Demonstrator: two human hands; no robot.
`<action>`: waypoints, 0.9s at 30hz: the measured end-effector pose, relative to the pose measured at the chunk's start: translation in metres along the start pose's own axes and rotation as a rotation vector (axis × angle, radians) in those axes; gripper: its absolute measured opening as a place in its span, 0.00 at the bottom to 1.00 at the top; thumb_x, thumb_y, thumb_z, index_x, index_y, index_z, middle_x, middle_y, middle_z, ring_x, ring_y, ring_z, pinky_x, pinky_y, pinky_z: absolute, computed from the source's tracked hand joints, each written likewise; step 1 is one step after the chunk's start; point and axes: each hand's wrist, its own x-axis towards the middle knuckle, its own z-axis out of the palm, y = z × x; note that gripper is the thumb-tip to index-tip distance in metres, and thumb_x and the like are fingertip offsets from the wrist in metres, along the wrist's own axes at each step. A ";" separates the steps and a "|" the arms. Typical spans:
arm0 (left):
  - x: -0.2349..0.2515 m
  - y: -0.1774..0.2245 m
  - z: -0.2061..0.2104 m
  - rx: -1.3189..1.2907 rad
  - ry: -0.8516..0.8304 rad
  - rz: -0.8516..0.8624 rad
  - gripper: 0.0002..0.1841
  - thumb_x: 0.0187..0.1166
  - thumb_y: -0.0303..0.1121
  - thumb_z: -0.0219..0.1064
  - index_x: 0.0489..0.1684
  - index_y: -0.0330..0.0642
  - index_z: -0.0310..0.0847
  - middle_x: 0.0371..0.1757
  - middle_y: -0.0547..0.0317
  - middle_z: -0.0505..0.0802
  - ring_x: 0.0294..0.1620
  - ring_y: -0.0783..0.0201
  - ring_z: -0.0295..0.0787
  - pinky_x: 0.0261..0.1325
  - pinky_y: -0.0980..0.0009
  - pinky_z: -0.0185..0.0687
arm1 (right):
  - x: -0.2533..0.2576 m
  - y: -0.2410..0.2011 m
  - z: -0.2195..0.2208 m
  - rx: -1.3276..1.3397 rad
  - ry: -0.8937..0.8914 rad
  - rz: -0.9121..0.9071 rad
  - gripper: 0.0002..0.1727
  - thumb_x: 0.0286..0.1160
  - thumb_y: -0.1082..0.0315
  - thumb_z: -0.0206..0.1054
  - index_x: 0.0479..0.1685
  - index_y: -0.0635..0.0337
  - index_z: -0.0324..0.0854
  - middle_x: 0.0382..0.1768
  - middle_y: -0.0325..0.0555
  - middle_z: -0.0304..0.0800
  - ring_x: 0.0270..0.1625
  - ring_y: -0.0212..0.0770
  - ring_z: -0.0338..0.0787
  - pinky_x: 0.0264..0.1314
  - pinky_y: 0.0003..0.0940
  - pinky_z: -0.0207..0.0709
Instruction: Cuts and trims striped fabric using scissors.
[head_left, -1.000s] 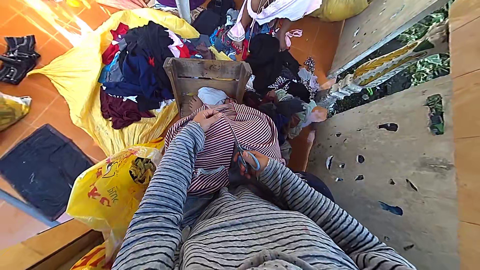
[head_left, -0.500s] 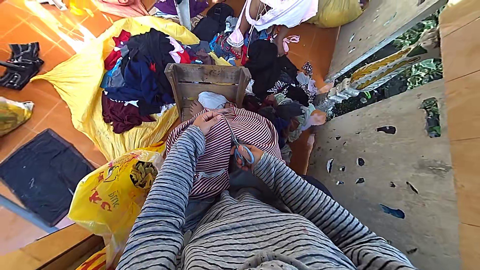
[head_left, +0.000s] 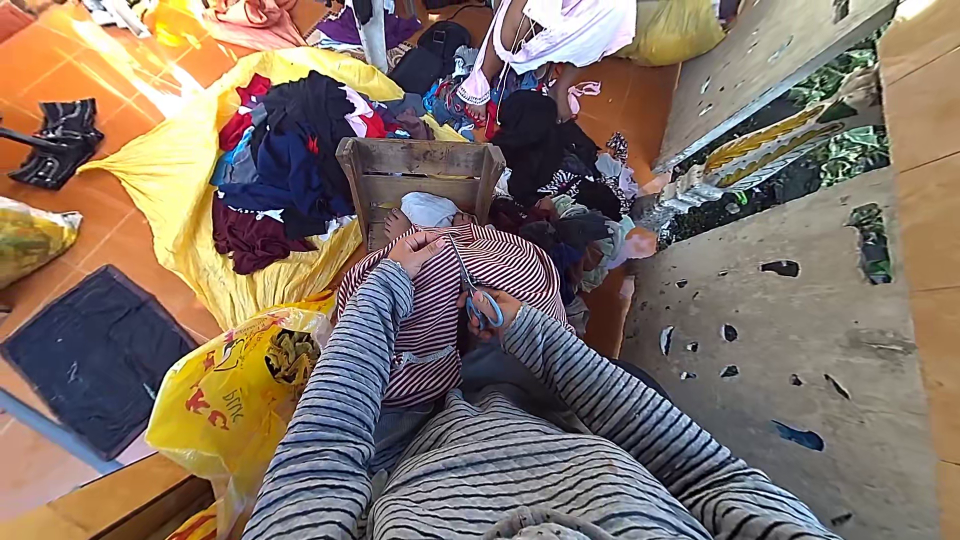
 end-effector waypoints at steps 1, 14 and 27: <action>-0.009 0.018 0.006 0.023 0.026 -0.044 0.05 0.84 0.20 0.60 0.41 0.29 0.81 0.33 0.64 0.86 0.34 0.81 0.80 0.49 0.80 0.77 | -0.001 0.001 -0.001 0.010 -0.001 -0.012 0.14 0.85 0.57 0.58 0.50 0.59 0.78 0.16 0.30 0.82 0.17 0.26 0.83 0.19 0.19 0.76; 0.026 -0.052 -0.015 -0.126 -0.031 0.182 0.05 0.83 0.27 0.65 0.43 0.35 0.85 0.34 0.66 0.91 0.36 0.80 0.85 0.49 0.77 0.83 | 0.002 -0.005 0.002 -0.027 -0.079 0.098 0.22 0.90 0.50 0.45 0.57 0.59 0.75 0.23 0.33 0.82 0.26 0.32 0.87 0.30 0.27 0.84; 0.025 -0.050 -0.014 -0.142 -0.029 0.170 0.03 0.82 0.26 0.67 0.42 0.36 0.83 0.30 0.67 0.89 0.32 0.79 0.84 0.44 0.78 0.82 | 0.014 -0.011 -0.005 -0.016 -0.029 0.005 0.19 0.90 0.54 0.50 0.52 0.60 0.77 0.18 0.32 0.81 0.19 0.30 0.84 0.22 0.22 0.79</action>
